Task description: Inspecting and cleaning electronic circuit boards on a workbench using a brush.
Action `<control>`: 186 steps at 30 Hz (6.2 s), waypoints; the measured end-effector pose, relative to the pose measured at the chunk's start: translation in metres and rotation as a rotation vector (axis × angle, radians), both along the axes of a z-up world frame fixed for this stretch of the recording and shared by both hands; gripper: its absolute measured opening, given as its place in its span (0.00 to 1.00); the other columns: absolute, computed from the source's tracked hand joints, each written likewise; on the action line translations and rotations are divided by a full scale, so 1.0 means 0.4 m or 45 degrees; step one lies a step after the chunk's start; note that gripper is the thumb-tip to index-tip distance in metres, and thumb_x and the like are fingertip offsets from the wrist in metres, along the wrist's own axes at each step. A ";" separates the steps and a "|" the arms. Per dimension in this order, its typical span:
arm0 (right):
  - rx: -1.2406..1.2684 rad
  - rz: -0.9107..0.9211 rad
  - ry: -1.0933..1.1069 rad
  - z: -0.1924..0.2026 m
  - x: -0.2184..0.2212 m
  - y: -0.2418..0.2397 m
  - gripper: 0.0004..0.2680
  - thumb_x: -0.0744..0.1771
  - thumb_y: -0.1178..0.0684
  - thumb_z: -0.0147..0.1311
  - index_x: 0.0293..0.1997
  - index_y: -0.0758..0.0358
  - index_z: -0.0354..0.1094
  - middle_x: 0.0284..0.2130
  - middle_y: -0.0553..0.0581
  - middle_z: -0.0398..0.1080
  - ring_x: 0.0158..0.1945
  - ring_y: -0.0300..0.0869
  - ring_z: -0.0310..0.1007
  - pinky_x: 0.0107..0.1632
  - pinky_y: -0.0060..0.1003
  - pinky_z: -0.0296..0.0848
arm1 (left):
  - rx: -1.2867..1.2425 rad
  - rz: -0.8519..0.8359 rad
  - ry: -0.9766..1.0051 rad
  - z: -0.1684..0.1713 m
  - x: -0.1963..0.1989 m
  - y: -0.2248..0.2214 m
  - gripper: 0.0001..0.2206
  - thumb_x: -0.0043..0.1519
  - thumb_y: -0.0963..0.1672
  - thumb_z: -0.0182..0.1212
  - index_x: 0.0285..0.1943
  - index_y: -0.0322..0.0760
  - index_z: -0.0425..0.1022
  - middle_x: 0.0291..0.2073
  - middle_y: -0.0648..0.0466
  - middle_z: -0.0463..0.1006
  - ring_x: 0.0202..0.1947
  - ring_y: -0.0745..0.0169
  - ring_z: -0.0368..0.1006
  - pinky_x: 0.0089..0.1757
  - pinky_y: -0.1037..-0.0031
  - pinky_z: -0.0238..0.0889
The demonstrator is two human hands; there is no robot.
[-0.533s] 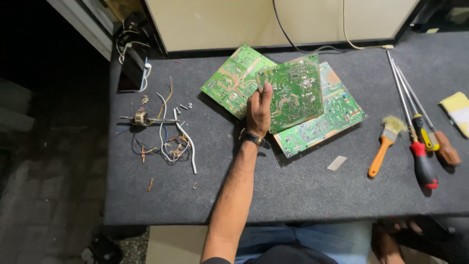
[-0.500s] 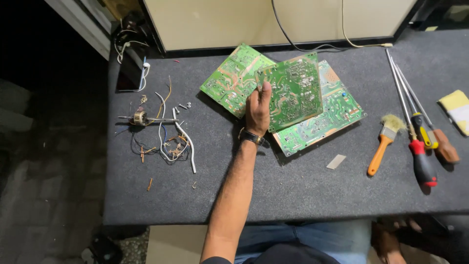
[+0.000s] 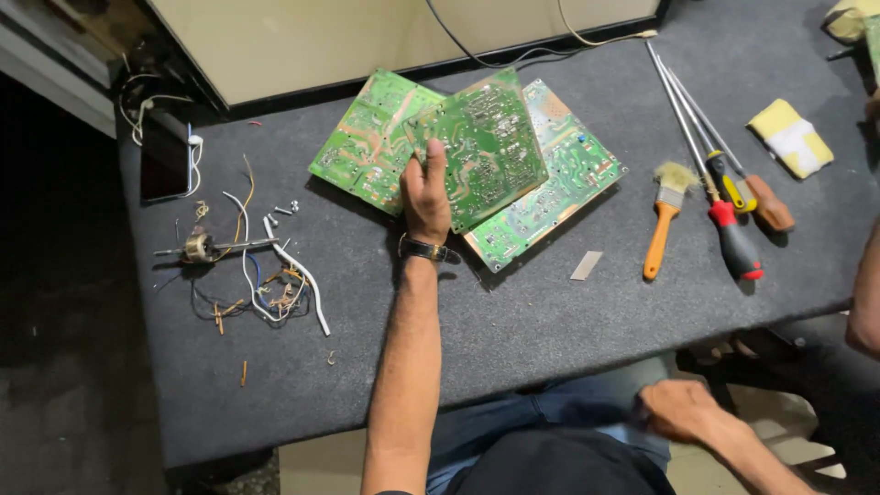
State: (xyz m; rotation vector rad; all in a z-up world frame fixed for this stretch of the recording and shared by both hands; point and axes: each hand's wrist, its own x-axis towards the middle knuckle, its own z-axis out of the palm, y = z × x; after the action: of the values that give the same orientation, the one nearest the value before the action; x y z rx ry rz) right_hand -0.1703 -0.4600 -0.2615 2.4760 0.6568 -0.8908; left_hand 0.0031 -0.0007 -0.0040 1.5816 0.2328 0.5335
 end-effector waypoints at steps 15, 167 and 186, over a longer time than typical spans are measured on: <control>0.876 -0.589 -0.495 0.714 0.280 0.376 0.09 0.64 0.40 0.60 0.43 0.45 0.73 0.35 0.46 0.76 0.42 0.43 0.76 0.42 0.44 0.71 | -0.022 0.006 0.030 0.007 -0.004 0.004 0.26 0.57 0.65 0.42 0.21 0.52 0.50 0.16 0.67 0.48 0.18 0.70 0.44 0.28 0.71 0.40; 2.821 -0.914 0.305 0.625 0.622 0.696 0.07 0.65 0.55 0.62 0.42 0.65 0.70 0.34 0.55 0.71 0.41 0.35 0.69 0.48 0.29 0.65 | -0.261 0.119 -0.114 -0.033 0.034 -0.001 0.22 0.70 0.56 0.49 0.26 0.43 0.61 0.24 0.62 0.58 0.31 0.66 0.59 0.44 0.70 0.57; 2.777 -0.863 0.186 0.588 0.655 0.696 0.08 0.65 0.52 0.62 0.42 0.63 0.73 0.31 0.54 0.74 0.41 0.34 0.73 0.51 0.28 0.67 | -0.345 0.083 -0.115 -0.131 0.047 0.012 0.26 0.71 0.53 0.50 0.54 0.18 0.73 0.54 0.27 0.74 0.62 0.43 0.66 0.62 0.54 0.55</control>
State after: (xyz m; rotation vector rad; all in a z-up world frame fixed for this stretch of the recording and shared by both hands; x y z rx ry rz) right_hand 0.0918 -0.1815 -0.0264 4.7965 1.1878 -0.2957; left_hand 0.0219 0.0042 -0.0562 1.2874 0.2767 0.5962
